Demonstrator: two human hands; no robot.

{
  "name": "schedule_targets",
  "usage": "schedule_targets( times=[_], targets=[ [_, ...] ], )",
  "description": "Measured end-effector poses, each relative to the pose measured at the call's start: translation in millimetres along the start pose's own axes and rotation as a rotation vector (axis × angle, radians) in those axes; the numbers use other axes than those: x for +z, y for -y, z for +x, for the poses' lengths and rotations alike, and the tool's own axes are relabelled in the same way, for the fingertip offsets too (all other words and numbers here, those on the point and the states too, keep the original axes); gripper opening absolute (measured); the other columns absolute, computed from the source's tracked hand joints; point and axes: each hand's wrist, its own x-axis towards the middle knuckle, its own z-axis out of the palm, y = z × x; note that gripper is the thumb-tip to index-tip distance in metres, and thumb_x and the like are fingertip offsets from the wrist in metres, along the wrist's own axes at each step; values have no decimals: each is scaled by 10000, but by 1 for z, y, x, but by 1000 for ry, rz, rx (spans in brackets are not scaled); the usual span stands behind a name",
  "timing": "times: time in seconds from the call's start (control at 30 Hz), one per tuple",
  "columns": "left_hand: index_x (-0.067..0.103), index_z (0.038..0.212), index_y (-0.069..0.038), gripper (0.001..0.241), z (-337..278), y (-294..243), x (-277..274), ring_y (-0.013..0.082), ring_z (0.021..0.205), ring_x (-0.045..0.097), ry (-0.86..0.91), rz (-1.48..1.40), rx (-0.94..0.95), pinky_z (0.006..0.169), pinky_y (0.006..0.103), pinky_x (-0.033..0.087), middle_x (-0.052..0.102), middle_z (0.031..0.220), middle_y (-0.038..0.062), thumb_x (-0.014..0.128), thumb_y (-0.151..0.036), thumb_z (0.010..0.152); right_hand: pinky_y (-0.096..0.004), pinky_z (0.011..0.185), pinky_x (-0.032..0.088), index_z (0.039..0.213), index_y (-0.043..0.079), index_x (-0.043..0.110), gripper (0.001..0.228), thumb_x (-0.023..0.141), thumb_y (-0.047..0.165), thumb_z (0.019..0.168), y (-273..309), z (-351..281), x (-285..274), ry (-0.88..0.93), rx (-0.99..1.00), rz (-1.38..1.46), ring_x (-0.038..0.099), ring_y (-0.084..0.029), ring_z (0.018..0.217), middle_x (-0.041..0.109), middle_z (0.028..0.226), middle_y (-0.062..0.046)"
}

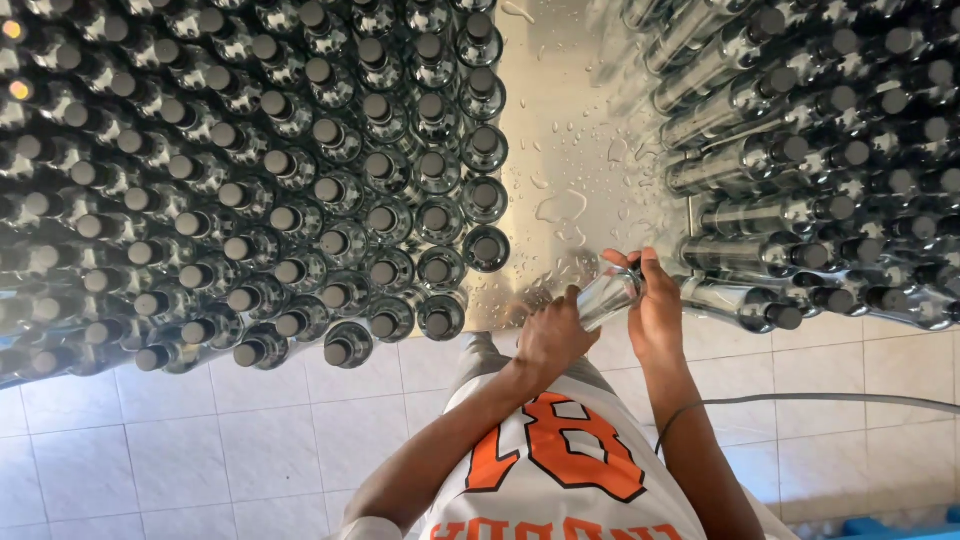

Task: Manually placing and tightening caps on plastic water bottles and organizing them on a production table.

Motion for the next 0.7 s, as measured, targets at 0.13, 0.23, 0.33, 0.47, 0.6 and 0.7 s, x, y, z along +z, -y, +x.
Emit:
schedule_targets(
  times=[0.13, 0.23, 0.33, 0.47, 0.6, 0.7],
  targets=[
    [521, 1408, -30, 692, 11, 24, 21, 394, 856, 792, -368, 312, 292, 755, 530, 655, 718, 1000, 146, 823, -324, 859, -279, 1090, 462, 1148, 113, 648, 300, 509, 374, 1198, -14, -4, 10, -213, -48, -114, 729, -188, 1153, 796, 1255, -196],
    [554, 1386, -41, 802, 28, 46, 35, 325, 870, 777, -606, 441, 438, 793, 454, 635, 685, 991, 98, 923, -316, 730, -327, 1070, 369, 1263, 107, 652, 298, 496, 354, 1202, 2, -28, 34, -276, -47, -189, 663, -169, 1231, 792, 1286, -139],
    [587, 1391, -48, 882, 23, 50, 28, 354, 927, 766, -660, 189, 480, 834, 476, 629, 692, 1014, 129, 992, -345, 666, -332, 1049, 424, 1422, 53, 611, 384, 567, 321, 1152, 31, -53, 51, -136, -73, -263, 619, -186, 1282, 727, 1396, -153],
    [630, 1408, -154, 843, 14, 64, 32, 376, 1051, 771, -628, -199, 370, 876, 492, 624, 747, 1161, 124, 955, -493, 709, -327, 998, 569, 1406, 58, 701, 555, 882, 158, 891, 54, -70, 48, 178, -138, -501, 672, -216, 1285, 738, 1397, -156],
    [569, 1512, -90, 844, -62, 39, -44, 465, 1310, 663, -534, -366, 298, 1050, 578, 568, 676, 1379, 237, 939, -365, 805, -340, 940, 609, 1257, 110, 818, 496, 977, 209, 798, 37, -72, 64, 275, -291, -694, 737, -244, 1233, 798, 1326, -98],
    [308, 1691, -36, 991, -108, 47, -68, 550, 1472, 475, -410, -556, 249, 1170, 644, 471, 506, 1554, 345, 869, -294, 917, -352, 961, 617, 1220, 185, 840, 479, 996, 215, 769, 39, -76, 97, 401, -489, -877, 753, -230, 1239, 796, 1340, -34]
  ],
)
